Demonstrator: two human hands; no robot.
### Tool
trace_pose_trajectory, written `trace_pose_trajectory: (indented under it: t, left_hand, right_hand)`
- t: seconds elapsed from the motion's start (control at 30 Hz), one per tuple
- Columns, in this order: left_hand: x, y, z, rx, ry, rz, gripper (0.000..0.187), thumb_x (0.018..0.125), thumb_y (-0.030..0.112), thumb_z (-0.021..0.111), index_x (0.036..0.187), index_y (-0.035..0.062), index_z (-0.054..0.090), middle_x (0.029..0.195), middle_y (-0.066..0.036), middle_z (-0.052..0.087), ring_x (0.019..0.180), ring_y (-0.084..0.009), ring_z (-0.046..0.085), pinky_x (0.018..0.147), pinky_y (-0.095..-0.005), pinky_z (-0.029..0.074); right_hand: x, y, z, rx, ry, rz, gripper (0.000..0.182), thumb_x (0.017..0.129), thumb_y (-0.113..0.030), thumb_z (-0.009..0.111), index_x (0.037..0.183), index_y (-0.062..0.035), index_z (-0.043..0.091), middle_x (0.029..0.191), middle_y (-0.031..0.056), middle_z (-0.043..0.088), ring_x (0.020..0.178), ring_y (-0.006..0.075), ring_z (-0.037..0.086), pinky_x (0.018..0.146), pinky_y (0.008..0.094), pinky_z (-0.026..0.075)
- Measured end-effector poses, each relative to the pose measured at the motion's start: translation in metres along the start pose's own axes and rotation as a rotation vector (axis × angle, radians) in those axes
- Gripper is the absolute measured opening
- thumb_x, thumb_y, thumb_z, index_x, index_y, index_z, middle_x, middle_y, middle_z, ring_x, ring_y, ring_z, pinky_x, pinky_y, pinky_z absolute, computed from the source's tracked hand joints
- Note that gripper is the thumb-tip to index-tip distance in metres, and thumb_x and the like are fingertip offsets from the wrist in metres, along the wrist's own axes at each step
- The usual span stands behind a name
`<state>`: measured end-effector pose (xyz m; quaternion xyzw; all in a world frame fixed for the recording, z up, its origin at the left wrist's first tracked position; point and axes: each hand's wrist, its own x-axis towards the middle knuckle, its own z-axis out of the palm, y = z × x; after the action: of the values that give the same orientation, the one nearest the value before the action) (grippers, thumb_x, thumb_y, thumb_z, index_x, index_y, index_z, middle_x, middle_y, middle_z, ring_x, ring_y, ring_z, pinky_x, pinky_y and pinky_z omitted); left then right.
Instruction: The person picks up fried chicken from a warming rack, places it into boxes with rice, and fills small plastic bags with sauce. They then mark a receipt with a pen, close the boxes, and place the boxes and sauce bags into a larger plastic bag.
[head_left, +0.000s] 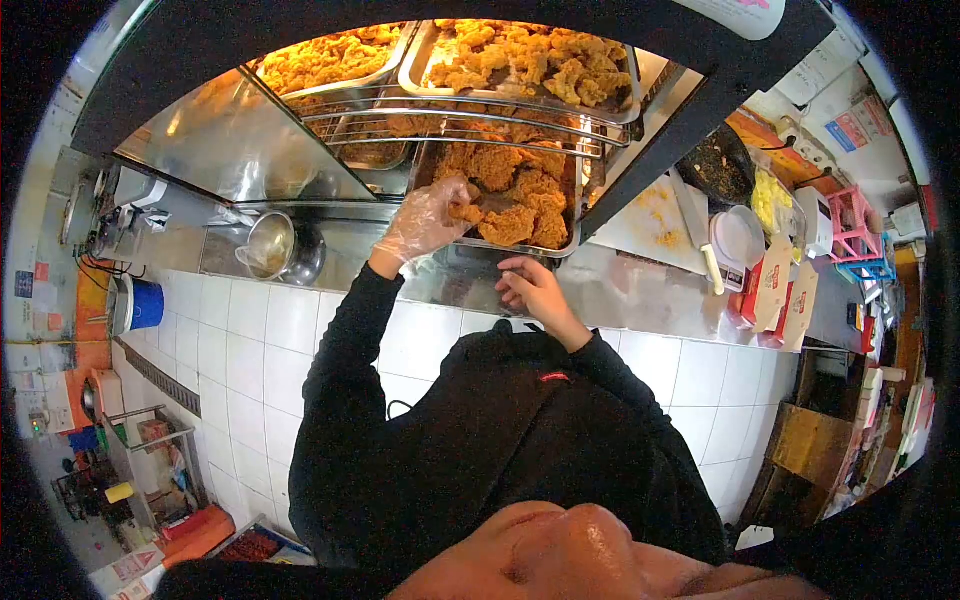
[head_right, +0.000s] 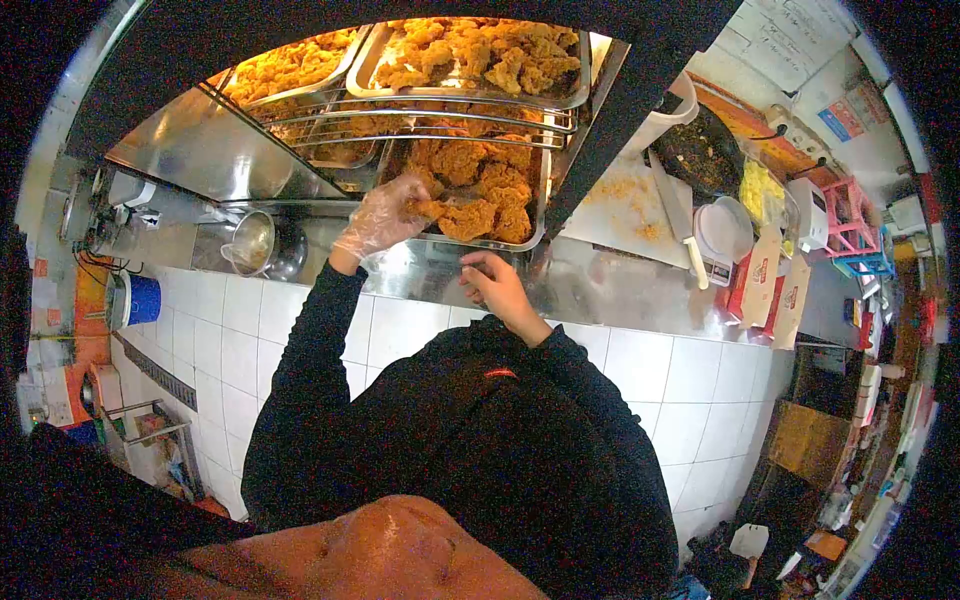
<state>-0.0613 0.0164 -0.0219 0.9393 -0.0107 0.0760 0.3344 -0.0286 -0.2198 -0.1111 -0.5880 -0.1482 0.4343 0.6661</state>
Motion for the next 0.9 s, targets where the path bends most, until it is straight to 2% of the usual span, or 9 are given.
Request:
trace_pose_trajectory:
  t: [0.1, 0.17, 0.3, 0.37, 0.53, 0.6, 0.73, 0.8, 0.9]
  left_hand:
    - [0.003, -0.006, 0.004, -0.136, 0.030, -0.100, 0.036, 0.077, 0.027, 0.068, 0.105, 0.0087, 0.056, 0.104, -0.013, 0.062, 0.098, -0.0299, 0.061, 0.085, -0.0406, 0.047]
    - [0.020, -0.008, 0.013, 0.466, 0.291, 0.220, 0.048, 0.081, 0.045, 0.059, 0.111, 0.0070, 0.057, 0.108, -0.017, 0.061, 0.099, -0.0305, 0.061, 0.087, -0.0434, 0.046]
    - [0.060, 0.005, 0.041, 0.664, 0.456, 0.163, 0.059, 0.082, 0.057, 0.050, 0.108, 0.0037, 0.058, 0.104, -0.018, 0.062, 0.097, -0.0317, 0.061, 0.084, -0.0454, 0.046]
    - [0.076, 0.014, 0.042, 0.766, 0.049, -0.083, 0.054, 0.082, 0.052, 0.054, 0.104, 0.0026, 0.058, 0.097, -0.017, 0.064, 0.093, -0.0329, 0.061, 0.079, -0.0454, 0.047]
    - [0.081, 0.007, 0.043, 0.538, 0.021, 0.034, 0.043, 0.078, 0.037, 0.061, 0.104, 0.0031, 0.057, 0.094, -0.017, 0.063, 0.093, -0.0354, 0.059, 0.078, -0.0452, 0.047]
    - [0.070, 0.003, 0.055, 0.568, 0.255, 0.255, 0.039, 0.077, 0.026, 0.063, 0.107, 0.0024, 0.055, 0.106, -0.019, 0.058, 0.102, -0.0341, 0.054, 0.082, -0.0437, 0.047]
    - [0.048, 0.021, 0.037, 0.455, 0.049, 0.236, 0.049, 0.071, 0.011, 0.067, 0.118, 0.0078, 0.053, 0.119, -0.016, 0.048, 0.106, -0.0291, 0.052, 0.086, -0.0371, 0.048]
    - [0.040, 0.021, 0.030, 0.389, 0.138, 0.308, 0.050, 0.069, 0.009, 0.069, 0.117, 0.0149, 0.056, 0.116, -0.012, 0.047, 0.108, -0.0285, 0.052, 0.088, -0.0375, 0.048]
    - [0.021, 0.025, 0.014, 0.638, 0.582, 0.816, 0.054, 0.067, 0.011, 0.075, 0.114, 0.0285, 0.056, 0.121, -0.004, 0.044, 0.115, -0.0238, 0.049, 0.098, -0.0463, 0.044]
  right_hand:
    - [0.000, 0.001, 0.002, -0.012, -0.009, 0.028, 0.023, 0.091, -0.020, 0.054, 0.110, -0.0060, 0.055, 0.085, 0.0052, 0.062, 0.068, 0.0103, 0.056, 0.060, 0.0235, 0.045]
    - [-0.001, 0.000, 0.005, -0.033, -0.010, 0.049, 0.022, 0.091, -0.019, 0.054, 0.109, -0.0058, 0.055, 0.084, 0.0048, 0.062, 0.068, 0.0101, 0.056, 0.060, 0.0233, 0.045]
    - [-0.002, 0.000, 0.009, -0.033, -0.025, 0.038, 0.021, 0.091, -0.019, 0.054, 0.108, -0.0059, 0.056, 0.084, 0.0045, 0.062, 0.069, 0.0092, 0.055, 0.060, 0.0222, 0.044]
    - [-0.004, 0.000, 0.009, -0.012, -0.026, 0.041, 0.021, 0.091, -0.019, 0.054, 0.108, -0.0060, 0.056, 0.085, 0.0043, 0.062, 0.069, 0.0088, 0.055, 0.060, 0.0219, 0.044]
    - [-0.009, 0.003, 0.005, 0.045, -0.015, 0.007, 0.019, 0.091, -0.018, 0.055, 0.106, -0.0061, 0.056, 0.085, 0.0038, 0.063, 0.068, 0.0084, 0.055, 0.060, 0.0216, 0.045]
    - [-0.014, -0.001, 0.002, 0.023, 0.005, 0.004, 0.019, 0.091, -0.018, 0.054, 0.106, -0.0061, 0.056, 0.085, 0.0038, 0.063, 0.067, 0.0083, 0.055, 0.060, 0.0217, 0.044]
    - [-0.017, -0.006, 0.003, 0.007, 0.012, 0.016, 0.019, 0.092, -0.018, 0.054, 0.106, -0.0061, 0.055, 0.085, 0.0034, 0.063, 0.067, 0.0081, 0.054, 0.060, 0.0218, 0.044]
    - [-0.016, -0.008, 0.002, -0.002, 0.005, 0.009, 0.019, 0.091, -0.018, 0.054, 0.106, -0.0062, 0.055, 0.085, 0.0033, 0.063, 0.067, 0.0081, 0.054, 0.060, 0.0218, 0.045]
    - [-0.012, -0.007, 0.003, -0.039, -0.070, 0.060, 0.020, 0.094, -0.018, 0.050, 0.109, -0.0061, 0.053, 0.089, 0.0042, 0.060, 0.071, 0.0090, 0.054, 0.064, 0.0224, 0.047]
